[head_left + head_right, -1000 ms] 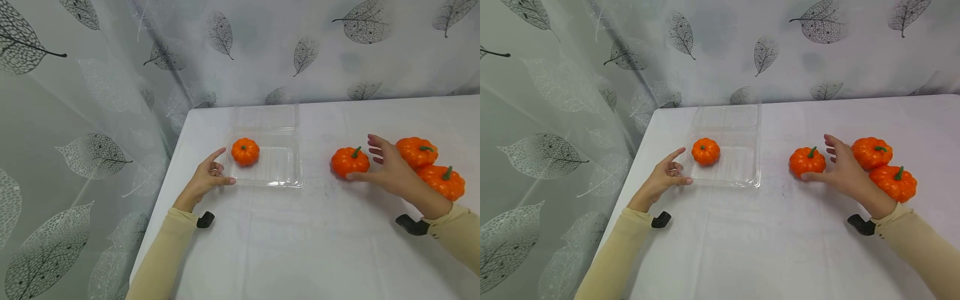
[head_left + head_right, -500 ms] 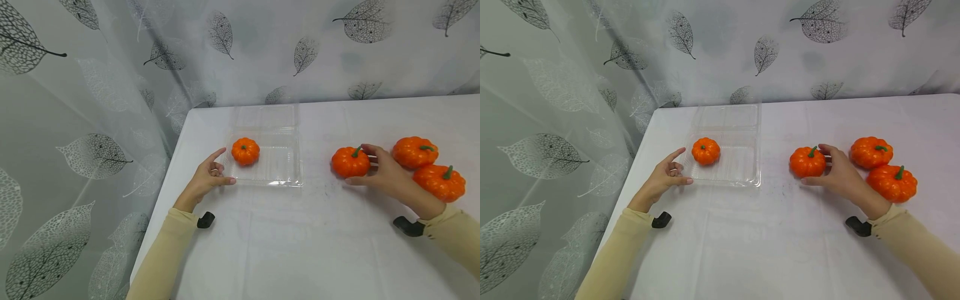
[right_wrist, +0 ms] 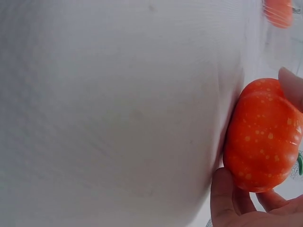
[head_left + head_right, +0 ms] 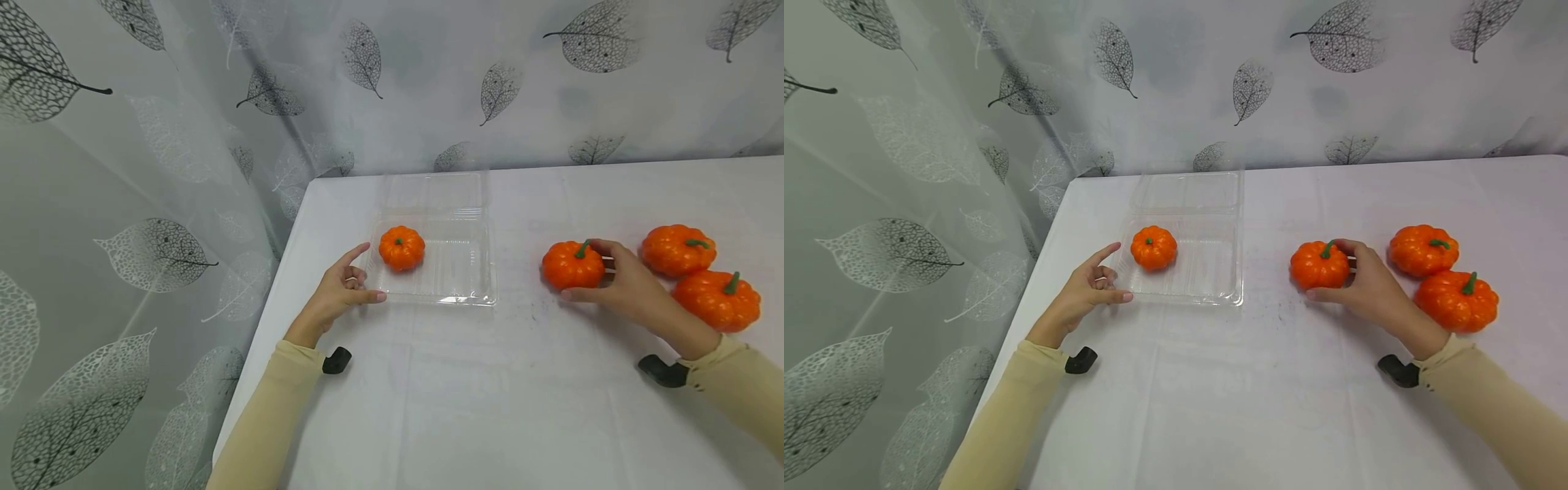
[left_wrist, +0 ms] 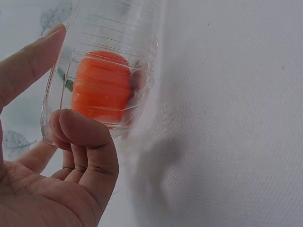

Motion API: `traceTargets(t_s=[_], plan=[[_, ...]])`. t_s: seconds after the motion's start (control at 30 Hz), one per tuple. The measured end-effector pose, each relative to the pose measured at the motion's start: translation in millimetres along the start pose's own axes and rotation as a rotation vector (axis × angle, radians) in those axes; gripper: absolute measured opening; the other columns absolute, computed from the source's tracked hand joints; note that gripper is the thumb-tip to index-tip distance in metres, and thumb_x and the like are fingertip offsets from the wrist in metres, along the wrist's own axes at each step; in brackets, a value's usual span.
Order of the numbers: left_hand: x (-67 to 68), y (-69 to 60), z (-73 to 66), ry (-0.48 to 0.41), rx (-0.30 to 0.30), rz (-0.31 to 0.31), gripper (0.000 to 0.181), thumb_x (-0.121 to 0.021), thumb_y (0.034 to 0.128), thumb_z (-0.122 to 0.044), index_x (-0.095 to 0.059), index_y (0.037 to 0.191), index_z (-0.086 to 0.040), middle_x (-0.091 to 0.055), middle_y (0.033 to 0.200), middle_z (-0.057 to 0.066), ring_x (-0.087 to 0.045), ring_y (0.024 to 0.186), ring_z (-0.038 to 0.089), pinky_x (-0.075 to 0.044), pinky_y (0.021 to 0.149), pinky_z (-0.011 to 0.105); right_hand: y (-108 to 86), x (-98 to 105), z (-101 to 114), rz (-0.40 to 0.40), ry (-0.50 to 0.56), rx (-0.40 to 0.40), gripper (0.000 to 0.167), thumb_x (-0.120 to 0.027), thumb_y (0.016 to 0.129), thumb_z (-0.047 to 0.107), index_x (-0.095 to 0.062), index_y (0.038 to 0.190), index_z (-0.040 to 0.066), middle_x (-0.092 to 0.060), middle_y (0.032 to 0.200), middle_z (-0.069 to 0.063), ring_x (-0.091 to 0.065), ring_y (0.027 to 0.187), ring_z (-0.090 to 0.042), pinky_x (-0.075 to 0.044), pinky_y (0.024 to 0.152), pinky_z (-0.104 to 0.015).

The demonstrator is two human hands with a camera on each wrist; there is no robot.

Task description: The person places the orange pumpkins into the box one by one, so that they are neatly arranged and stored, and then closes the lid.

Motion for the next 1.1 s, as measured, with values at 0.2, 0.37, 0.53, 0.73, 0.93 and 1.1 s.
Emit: traceTargets(t_s=[0.2,0.37,0.53,0.73,0.93,1.1], plan=[[0.7,0.3,0.5,0.000,0.000,0.001,0.102,-0.092,0.0727,-0.006,-0.038,0.157,-0.029,-0.045,0.098,0.006,-0.043,0.073,0.016,-0.039,0.060,0.024,1.4,-0.7,-1.4,-0.004,-0.006,-0.025,0.112,-0.080,0.087,0.045,-0.011,0.156,-0.010,-0.024,0.152,-0.038,-0.031,0.132,-0.055,-0.034,0.102,-0.070],[0.8,-0.1,-0.2,-0.006,0.003,-0.001,0.102,-0.092,0.0724,-0.006,-0.039,0.156,-0.030,-0.045,0.098,0.006,-0.043,0.072,0.016,-0.038,0.059,0.024,2.5,-3.9,0.4,-0.004,0.016,-0.022,0.110,-0.080,0.086,0.045,-0.015,0.156,-0.009,-0.026,0.152,-0.037,-0.032,0.132,-0.055,-0.035,0.102,-0.069],[0.2,-0.3,-0.3,-0.018,0.008,-0.001,0.102,-0.092,0.0722,-0.005,-0.039,0.156,-0.030,-0.045,0.098,0.006,-0.042,0.070,0.015,-0.037,0.059,0.024,2.6,-9.6,7.6,0.014,0.045,-0.011,0.107,-0.081,0.086,0.043,-0.018,0.155,-0.010,-0.027,0.151,-0.037,-0.034,0.132,-0.055,-0.036,0.102,-0.068],[-0.1,-0.6,-0.1,-0.021,0.007,0.001,0.103,-0.092,0.0723,-0.004,-0.038,0.157,-0.029,-0.045,0.098,0.006,-0.042,0.069,0.015,-0.038,0.059,0.023,1.9,-17.5,18.4,0.045,0.091,-0.025,0.109,-0.081,0.086,0.046,-0.016,0.157,-0.006,-0.028,0.154,-0.033,-0.036,0.133,-0.052,-0.037,0.103,-0.066],[0.3,-1.1,-0.8,-0.015,0.004,0.001,0.102,-0.092,0.0726,-0.005,-0.038,0.157,-0.029,-0.045,0.098,0.006,-0.043,0.070,0.015,-0.038,0.059,0.024,3.9,-19.2,32.8,0.033,0.158,-0.007,0.109,-0.081,0.085,0.047,-0.017,0.159,0.000,-0.028,0.158,-0.026,-0.040,0.134,-0.046,-0.042,0.102,-0.059],[0.7,-1.2,-1.0,-0.013,0.005,-0.002,0.102,-0.092,0.0727,-0.005,-0.039,0.156,-0.030,-0.045,0.098,0.006,-0.043,0.071,0.016,-0.037,0.059,0.024,5.2,-17.9,50.5,0.015,0.224,0.022,0.103,-0.082,0.085,0.041,-0.021,0.160,0.004,-0.030,0.158,-0.019,-0.042,0.135,-0.041,-0.049,0.100,-0.039]])
Point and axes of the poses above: each hand's wrist, its own y-axis towards the middle knuckle, its own x-axis out of the back of the hand, z = x × y, the point moved 10 cm from there along y, towards the middle knuckle
